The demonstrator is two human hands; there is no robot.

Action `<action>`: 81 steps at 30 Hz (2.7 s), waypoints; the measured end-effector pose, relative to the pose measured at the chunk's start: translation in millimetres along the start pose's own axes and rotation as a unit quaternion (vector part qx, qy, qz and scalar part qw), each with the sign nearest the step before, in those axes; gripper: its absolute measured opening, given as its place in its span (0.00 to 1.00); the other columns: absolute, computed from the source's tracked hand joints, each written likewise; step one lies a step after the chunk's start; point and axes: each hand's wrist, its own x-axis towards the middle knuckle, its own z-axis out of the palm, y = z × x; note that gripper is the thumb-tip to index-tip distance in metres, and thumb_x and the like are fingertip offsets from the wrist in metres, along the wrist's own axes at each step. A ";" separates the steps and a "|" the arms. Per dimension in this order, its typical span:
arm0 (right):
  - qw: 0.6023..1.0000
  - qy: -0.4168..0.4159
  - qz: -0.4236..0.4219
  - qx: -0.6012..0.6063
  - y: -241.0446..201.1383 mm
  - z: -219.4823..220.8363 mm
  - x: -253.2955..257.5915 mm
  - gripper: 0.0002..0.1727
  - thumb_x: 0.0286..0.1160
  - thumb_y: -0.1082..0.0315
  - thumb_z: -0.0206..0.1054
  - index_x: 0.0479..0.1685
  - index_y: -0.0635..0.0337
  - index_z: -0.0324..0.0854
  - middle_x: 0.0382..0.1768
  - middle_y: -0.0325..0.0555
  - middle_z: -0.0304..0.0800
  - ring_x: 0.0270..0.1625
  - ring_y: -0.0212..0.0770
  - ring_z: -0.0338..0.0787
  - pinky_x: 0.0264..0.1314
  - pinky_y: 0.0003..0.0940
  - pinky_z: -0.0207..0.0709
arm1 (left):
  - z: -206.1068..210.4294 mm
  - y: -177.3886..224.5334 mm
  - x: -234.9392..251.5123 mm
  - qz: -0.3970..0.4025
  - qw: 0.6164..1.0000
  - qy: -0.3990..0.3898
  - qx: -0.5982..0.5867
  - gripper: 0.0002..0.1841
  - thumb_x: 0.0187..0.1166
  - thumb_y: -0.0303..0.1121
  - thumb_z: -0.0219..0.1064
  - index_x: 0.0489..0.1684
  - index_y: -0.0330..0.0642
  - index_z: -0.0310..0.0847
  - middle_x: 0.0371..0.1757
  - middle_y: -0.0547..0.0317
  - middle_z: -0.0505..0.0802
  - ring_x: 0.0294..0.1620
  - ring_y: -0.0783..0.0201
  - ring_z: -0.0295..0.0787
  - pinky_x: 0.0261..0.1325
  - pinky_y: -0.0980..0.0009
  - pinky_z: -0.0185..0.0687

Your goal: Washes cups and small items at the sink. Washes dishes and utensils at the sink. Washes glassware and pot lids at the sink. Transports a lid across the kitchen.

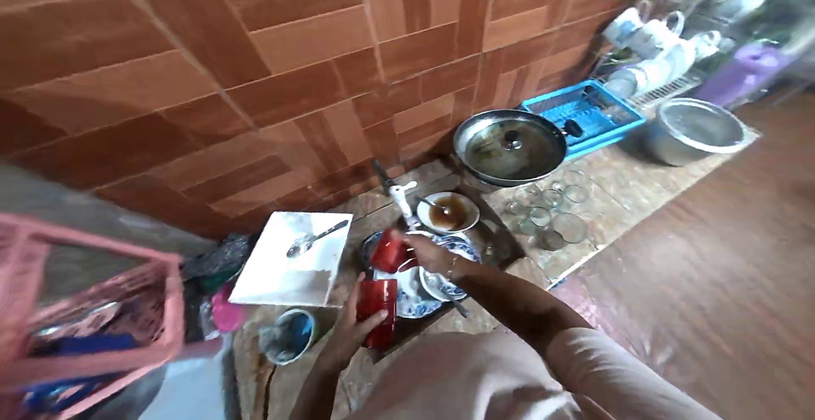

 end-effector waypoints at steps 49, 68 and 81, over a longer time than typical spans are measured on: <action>0.681 0.414 -0.267 -0.542 -38.1 -299.9 -196.9 0.21 0.78 0.66 0.69 0.66 0.69 0.83 0.76 0.68 0.77 0.80 0.64 0.77 0.82 0.60 0.71 | 119.0 -45.8 167.7 -0.246 0.916 -0.045 0.312 0.23 0.88 0.42 0.62 0.74 0.36 0.74 0.63 0.35 0.88 0.60 0.41 0.90 0.65 0.40 0.82; 0.727 -0.132 0.143 -0.659 63.5 -248.3 -64.6 0.46 0.72 0.29 0.65 0.77 0.61 0.77 0.84 0.65 0.67 0.84 0.68 0.69 0.80 0.69 0.67 | 91.7 -38.3 131.4 -0.254 0.931 0.054 0.258 0.18 0.88 0.37 0.61 0.66 0.32 0.76 0.52 0.37 0.89 0.46 0.48 0.93 0.53 0.48 0.90; 0.727 -0.163 0.089 -0.662 55.5 -253.5 -54.0 0.39 0.78 0.37 0.65 0.79 0.58 0.76 0.80 0.62 0.74 0.82 0.62 0.73 0.82 0.64 0.67 | 80.2 -50.3 130.5 -0.258 0.945 0.059 0.194 0.22 0.87 0.36 0.61 0.75 0.36 0.71 0.59 0.38 0.88 0.51 0.47 0.93 0.56 0.47 0.90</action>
